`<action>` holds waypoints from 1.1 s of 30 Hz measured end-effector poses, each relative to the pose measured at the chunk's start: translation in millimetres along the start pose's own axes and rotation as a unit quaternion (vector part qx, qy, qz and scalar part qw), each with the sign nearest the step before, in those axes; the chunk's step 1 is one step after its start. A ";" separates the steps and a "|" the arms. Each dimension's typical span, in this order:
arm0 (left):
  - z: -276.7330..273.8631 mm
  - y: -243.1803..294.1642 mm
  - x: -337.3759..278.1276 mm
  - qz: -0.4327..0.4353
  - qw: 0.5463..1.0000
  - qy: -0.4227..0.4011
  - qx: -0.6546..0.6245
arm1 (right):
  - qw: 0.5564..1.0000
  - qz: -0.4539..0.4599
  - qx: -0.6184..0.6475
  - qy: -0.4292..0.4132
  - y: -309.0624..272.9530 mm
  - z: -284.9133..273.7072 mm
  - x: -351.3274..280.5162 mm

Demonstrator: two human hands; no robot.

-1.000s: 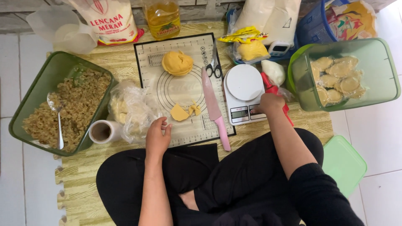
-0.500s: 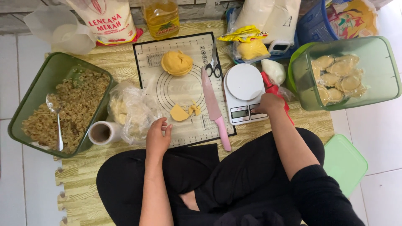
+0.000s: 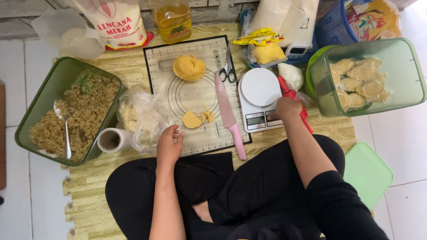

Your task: Weighing and portioning dough into consistent sizes using a digital scale on a floor-level workspace.

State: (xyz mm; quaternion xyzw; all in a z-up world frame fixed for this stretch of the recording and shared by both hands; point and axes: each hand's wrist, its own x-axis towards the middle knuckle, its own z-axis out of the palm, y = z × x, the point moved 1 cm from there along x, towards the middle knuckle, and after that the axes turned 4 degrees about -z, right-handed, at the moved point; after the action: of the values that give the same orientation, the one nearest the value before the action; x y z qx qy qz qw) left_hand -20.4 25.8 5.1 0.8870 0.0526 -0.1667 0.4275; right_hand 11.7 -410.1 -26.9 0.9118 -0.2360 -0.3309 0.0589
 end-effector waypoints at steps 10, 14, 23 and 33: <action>2.4 -4.7 3.7 -0.012 1.000 -0.002 0.007 | 0.786 -0.098 0.606 0.077 15.1 -43.8 -31.0; 4.0 -7.2 3.3 -0.016 1.000 -0.002 0.004 | 0.653 -0.118 0.747 0.044 2.1 -78.3 -62.5; 0.0 -0.3 1.3 -0.019 1.000 -0.005 0.012 | 0.603 -0.098 0.791 0.024 2.7 -84.7 -62.7; -2.9 5.6 -1.6 -0.032 0.999 -0.016 0.010 | 0.590 -0.031 0.805 0.065 7.2 -81.7 -52.7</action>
State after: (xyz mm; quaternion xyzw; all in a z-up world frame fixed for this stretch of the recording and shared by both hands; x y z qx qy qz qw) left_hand -19.8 24.6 11.5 0.8863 0.0726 -0.1945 0.4139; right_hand 25.1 -395.7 68.6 0.6139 -0.3733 0.0527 -0.6935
